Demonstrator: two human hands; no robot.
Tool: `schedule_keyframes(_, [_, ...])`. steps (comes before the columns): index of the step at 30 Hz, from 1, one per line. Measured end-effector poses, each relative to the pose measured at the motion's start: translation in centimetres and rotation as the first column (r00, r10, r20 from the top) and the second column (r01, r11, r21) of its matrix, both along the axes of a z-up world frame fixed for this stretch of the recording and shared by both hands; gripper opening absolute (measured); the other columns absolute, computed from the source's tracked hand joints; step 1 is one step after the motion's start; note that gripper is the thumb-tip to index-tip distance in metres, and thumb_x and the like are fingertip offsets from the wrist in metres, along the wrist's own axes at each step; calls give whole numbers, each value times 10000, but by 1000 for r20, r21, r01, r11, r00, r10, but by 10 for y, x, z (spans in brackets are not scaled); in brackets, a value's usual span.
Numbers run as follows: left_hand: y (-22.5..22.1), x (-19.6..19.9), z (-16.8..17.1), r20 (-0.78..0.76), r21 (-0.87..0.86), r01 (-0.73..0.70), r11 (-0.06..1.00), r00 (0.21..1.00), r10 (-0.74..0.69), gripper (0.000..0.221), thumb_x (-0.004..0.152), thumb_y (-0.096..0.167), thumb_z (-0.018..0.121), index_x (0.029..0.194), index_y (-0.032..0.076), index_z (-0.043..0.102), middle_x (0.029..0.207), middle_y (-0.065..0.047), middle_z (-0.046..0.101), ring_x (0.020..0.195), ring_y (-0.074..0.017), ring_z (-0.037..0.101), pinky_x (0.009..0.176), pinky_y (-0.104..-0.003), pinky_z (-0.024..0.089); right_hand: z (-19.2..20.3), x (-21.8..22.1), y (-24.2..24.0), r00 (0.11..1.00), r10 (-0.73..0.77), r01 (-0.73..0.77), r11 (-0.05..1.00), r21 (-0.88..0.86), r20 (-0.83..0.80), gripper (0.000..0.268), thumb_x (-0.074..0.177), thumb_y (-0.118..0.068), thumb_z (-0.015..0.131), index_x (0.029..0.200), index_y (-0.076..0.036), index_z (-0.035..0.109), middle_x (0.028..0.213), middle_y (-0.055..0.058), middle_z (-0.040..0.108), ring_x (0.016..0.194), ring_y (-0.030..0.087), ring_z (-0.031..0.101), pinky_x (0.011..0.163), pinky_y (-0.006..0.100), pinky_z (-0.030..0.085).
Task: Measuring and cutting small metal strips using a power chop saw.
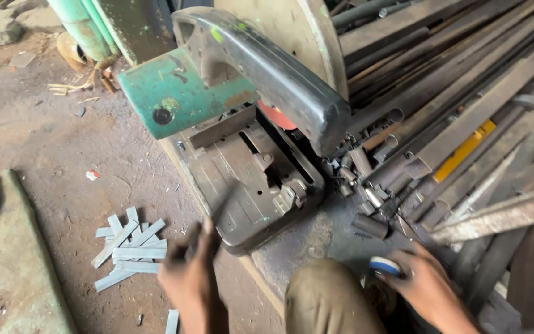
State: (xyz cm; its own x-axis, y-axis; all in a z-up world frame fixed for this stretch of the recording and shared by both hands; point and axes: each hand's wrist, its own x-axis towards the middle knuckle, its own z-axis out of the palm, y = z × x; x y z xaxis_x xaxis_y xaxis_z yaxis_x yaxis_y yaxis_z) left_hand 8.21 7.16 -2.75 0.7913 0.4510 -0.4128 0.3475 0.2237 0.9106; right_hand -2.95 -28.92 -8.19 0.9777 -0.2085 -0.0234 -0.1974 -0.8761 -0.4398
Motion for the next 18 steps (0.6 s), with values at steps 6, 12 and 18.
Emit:
schedule_keyframes(6, [-18,110,-38,300,-51,-126,991,944,135,374,812,99,838,1091,-100,687,925,-202,769,845,-256,781,772,-327,629,-126,-47,-94,994,-91,91,996,10,-53,445,659,-293,910,1045,-114,779,1165,140,668,1126,321,643,994,457,495])
schedule_keyframes(12, [-25,186,-58,360,677,-104,729,910,-204,226,842,101,824,1052,31,776,984,-119,785,862,-216,777,828,-331,613,-53,-16,-51,971,-145,89,956,-279,-190,574,702,-372,788,1269,-316,718,1436,-10,515,1261,264,492,1131,416,410])
schedule_keyframes(18, [11,222,-62,362,932,-287,221,765,-533,303,906,286,767,1091,48,741,1136,-125,714,1102,-334,654,1072,-487,458,77,30,-11,914,84,-50,994,-95,396,232,972,-260,615,1121,-227,790,1318,37,682,1322,234,609,1161,466,408])
